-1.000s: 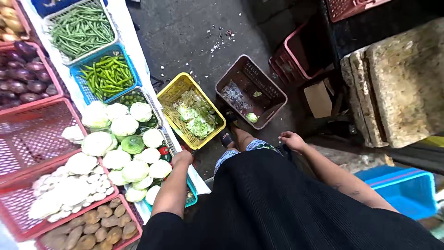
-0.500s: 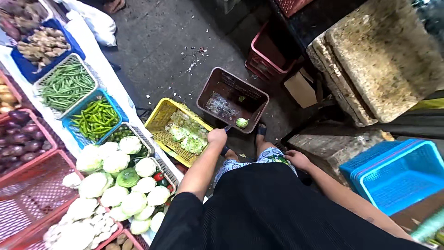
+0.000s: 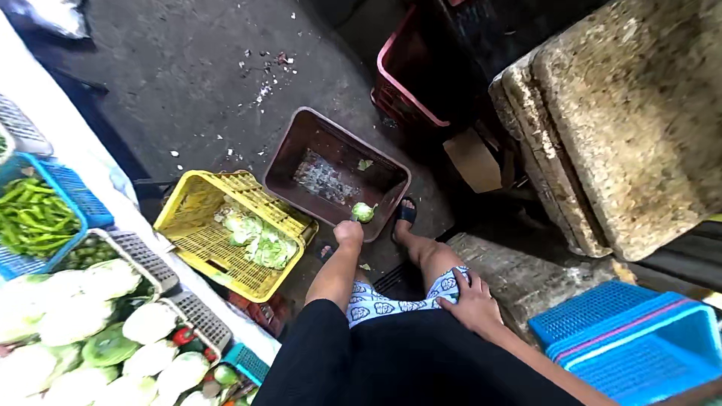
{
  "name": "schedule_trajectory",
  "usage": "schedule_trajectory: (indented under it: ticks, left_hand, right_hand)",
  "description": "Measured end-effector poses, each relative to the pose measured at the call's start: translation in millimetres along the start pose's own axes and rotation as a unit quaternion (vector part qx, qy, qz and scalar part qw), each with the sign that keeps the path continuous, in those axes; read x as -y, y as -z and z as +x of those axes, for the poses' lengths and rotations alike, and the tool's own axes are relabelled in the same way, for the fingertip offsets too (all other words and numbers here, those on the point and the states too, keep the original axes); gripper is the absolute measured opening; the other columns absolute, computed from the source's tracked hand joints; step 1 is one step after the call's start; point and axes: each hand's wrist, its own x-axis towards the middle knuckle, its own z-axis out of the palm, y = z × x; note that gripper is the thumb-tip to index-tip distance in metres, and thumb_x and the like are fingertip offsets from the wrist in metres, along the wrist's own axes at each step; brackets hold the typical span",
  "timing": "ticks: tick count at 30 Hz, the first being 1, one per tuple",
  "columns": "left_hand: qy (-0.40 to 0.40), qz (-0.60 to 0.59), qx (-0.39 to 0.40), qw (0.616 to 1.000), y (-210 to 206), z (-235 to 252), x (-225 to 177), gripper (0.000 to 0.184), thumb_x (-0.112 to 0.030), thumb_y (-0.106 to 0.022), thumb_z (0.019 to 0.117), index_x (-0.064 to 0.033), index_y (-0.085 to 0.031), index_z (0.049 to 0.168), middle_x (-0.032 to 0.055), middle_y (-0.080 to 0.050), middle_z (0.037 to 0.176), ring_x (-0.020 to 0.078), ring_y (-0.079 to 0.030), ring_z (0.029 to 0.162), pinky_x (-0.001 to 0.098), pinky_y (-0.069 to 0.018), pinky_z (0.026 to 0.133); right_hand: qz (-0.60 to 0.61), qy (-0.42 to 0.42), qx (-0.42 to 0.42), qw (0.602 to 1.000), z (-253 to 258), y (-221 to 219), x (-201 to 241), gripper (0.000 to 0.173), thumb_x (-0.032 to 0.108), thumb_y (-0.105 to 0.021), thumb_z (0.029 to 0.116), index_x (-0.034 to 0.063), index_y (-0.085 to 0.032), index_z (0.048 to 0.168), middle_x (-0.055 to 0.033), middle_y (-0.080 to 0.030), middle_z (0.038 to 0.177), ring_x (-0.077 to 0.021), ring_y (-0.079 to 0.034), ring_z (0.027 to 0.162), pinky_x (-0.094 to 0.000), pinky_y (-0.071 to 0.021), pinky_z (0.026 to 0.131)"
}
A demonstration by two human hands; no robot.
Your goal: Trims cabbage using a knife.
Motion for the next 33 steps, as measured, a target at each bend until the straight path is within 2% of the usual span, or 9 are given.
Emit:
schedule_trajectory:
  ticks: [5, 11, 15, 20, 23, 25, 27, 30, 33]
  left_hand:
    - [0.022, 0.021, -0.009, 1.0, 6.7, 18.4, -20.1, 0.021, -0.019, -0.061, 0.0976, -0.0031, -0.073, 0.105, 0.0207, -0.07, 0.116, 0.0398, -0.068, 0.108, 0.061, -0.057, 0.079]
    - [0.051, -0.003, -0.016, 0.999, -14.0, 6.5, -13.8, 0.033, -0.017, -0.047, 0.104, -0.0043, -0.067, 0.127, 0.0229, -0.064, 0.132, 0.0397, -0.064, 0.119, 0.0574, -0.0561, 0.09]
    - [0.054, 0.005, 0.007, 0.998, -0.6, -5.6, -4.5, 0.034, -0.021, -0.048, 0.1043, -0.0055, -0.067, 0.128, 0.0211, -0.065, 0.133, 0.0387, -0.064, 0.122, 0.0593, -0.0552, 0.091]
    - [0.035, -0.005, -0.007, 0.999, 34.6, -64.1, 24.7, 0.037, -0.025, -0.045, 0.1056, -0.0074, -0.064, 0.132, 0.0221, -0.065, 0.132, 0.0416, -0.064, 0.12, 0.0627, -0.0538, 0.091]
    - [0.019, -0.002, -0.032, 0.999, 64.2, -114.2, 47.4, 0.039, -0.022, -0.043, 0.106, -0.0183, -0.06, 0.142, 0.0206, -0.066, 0.132, 0.0424, -0.065, 0.12, 0.0645, -0.0532, 0.091]
    - [0.023, -0.005, -0.035, 0.999, 66.0, -134.6, 57.0, 0.038, -0.021, -0.042, 0.1066, -0.0185, -0.062, 0.139, 0.0202, -0.068, 0.129, 0.0432, -0.065, 0.117, 0.0653, -0.0529, 0.089]
    - [0.031, -0.009, -0.037, 0.999, 48.5, -136.5, 60.5, 0.033, -0.022, -0.047, 0.1044, -0.0153, -0.067, 0.129, 0.0194, -0.07, 0.123, 0.0422, -0.067, 0.113, 0.0651, -0.0539, 0.086]
    - [0.036, 0.006, -0.018, 0.999, 43.2, -107.9, 44.1, 0.031, -0.023, -0.052, 0.1021, -0.0093, -0.069, 0.124, 0.0189, -0.069, 0.124, 0.0401, -0.066, 0.116, 0.0623, -0.0547, 0.088]
    - [0.038, -0.002, -0.002, 0.999, 22.3, -68.3, 23.8, 0.03, -0.022, -0.049, 0.1041, -0.006, -0.069, 0.12, 0.0197, -0.069, 0.123, 0.039, -0.067, 0.114, 0.0603, -0.0556, 0.086]
  right_hand:
    - [-0.002, 0.001, 0.007, 1.0, 14.9, 12.4, -13.2, 0.104, 0.076, -0.068, 0.0768, 0.0332, -0.027, 0.162, -0.015, -0.023, 0.167, -0.0442, -0.032, 0.148, -0.0679, -0.0448, 0.1]
    - [-0.003, 0.005, 0.034, 0.999, 21.4, 26.6, -20.2, 0.101, 0.074, -0.068, 0.0782, 0.0352, -0.027, 0.162, -0.0139, -0.023, 0.167, -0.0428, -0.032, 0.148, -0.0661, -0.0462, 0.099]
    - [0.001, 0.004, 0.048, 0.999, 23.3, 28.6, -20.5, 0.099, 0.075, -0.069, 0.0762, 0.0346, -0.033, 0.159, -0.0154, -0.027, 0.165, -0.043, -0.034, 0.146, -0.0648, -0.0461, 0.1]
    - [0.02, 0.021, 0.046, 0.999, 19.1, 25.8, -3.7, 0.097, 0.072, -0.074, 0.0745, 0.0293, -0.04, 0.156, -0.0207, -0.031, 0.161, -0.0459, -0.037, 0.143, -0.0681, -0.0437, 0.101]
    - [0.029, 0.041, 0.047, 0.998, 14.8, 30.4, 11.3, 0.094, 0.07, -0.073, 0.0767, 0.0274, -0.042, 0.154, -0.0218, -0.031, 0.161, -0.0465, -0.037, 0.143, -0.0685, -0.0424, 0.102]
    - [0.026, 0.051, 0.058, 0.997, 6.8, 30.3, 23.3, 0.092, 0.066, -0.074, 0.0784, 0.0241, -0.043, 0.154, -0.024, -0.028, 0.162, -0.0486, -0.036, 0.143, -0.0704, -0.0414, 0.102]
    - [0.01, 0.055, 0.07, 0.996, -3.8, 18.7, 30.8, 0.091, 0.064, -0.073, 0.08, 0.0229, -0.042, 0.155, -0.024, -0.027, 0.162, -0.0496, -0.035, 0.143, -0.0722, -0.0402, 0.101]
    - [-0.016, 0.053, 0.065, 0.996, 1.0, 3.5, 34.9, 0.093, 0.062, -0.073, 0.081, 0.0207, -0.038, 0.157, -0.0225, -0.024, 0.165, -0.0496, -0.029, 0.147, -0.0744, -0.0363, 0.103]
    - [-0.014, 0.045, 0.047, 0.998, 4.0, -13.5, 15.1, 0.093, 0.065, -0.072, 0.0786, 0.0235, -0.04, 0.155, -0.0181, -0.027, 0.164, -0.0453, -0.031, 0.147, -0.0706, -0.0389, 0.103]
